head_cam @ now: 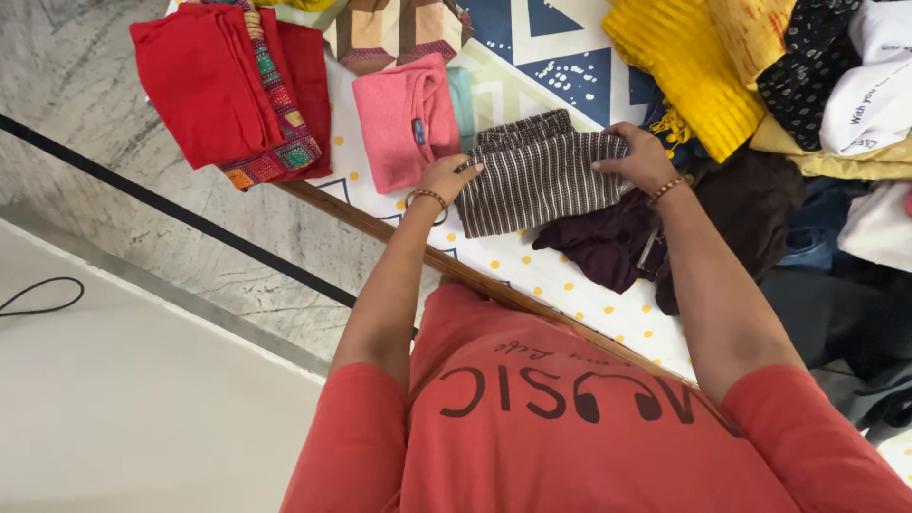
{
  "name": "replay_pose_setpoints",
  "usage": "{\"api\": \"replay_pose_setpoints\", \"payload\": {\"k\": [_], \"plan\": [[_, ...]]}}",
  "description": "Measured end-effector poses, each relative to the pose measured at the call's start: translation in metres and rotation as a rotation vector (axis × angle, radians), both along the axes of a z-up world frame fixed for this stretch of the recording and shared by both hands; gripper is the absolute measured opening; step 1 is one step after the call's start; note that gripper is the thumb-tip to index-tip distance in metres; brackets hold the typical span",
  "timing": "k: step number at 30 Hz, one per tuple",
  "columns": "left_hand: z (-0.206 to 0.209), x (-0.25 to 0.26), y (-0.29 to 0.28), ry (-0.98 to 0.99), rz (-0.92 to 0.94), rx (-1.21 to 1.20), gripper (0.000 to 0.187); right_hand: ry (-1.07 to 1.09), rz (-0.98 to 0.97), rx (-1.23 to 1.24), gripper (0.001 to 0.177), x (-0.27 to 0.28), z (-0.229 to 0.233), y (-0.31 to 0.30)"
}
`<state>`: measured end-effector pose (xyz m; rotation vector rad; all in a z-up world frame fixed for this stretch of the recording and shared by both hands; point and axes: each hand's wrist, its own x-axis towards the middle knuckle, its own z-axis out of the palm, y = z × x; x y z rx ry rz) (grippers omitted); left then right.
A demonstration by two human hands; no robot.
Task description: The person folds several garments on a bed, including a dark green pair of pants, a striped shirt, a maroon t-shirt, a brown t-shirt, and a black patterned top. Each item is smoothed, folded into a compact rectangle, and placed in a neat stack on the bed.
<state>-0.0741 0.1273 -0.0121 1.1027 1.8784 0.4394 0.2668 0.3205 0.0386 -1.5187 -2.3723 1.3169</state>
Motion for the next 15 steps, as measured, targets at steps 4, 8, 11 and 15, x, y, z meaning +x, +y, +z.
{"api": "replay_pose_setpoints", "payload": {"k": [4, 8, 11, 15], "plan": [[0.035, 0.009, 0.023, 0.126, 0.119, -0.084, 0.043, -0.056, -0.078, 0.234, 0.050, -0.013, -0.026, 0.010], [0.051, 0.015, 0.038, 0.269, 0.202, 0.008, 0.029, -0.085, -0.210, 0.228, 0.041, -0.036, -0.028, 0.009], [0.052, 0.026, 0.035, 0.423, 0.146, 0.321, 0.030, -0.119, -0.209, 0.460, 0.050, -0.057, -0.017, -0.004], [0.039, 0.069, 0.018, 0.374, -0.171, 0.360, 0.037, -0.124, -0.039, 0.692, 0.064, -0.075, -0.003, -0.038]]}}
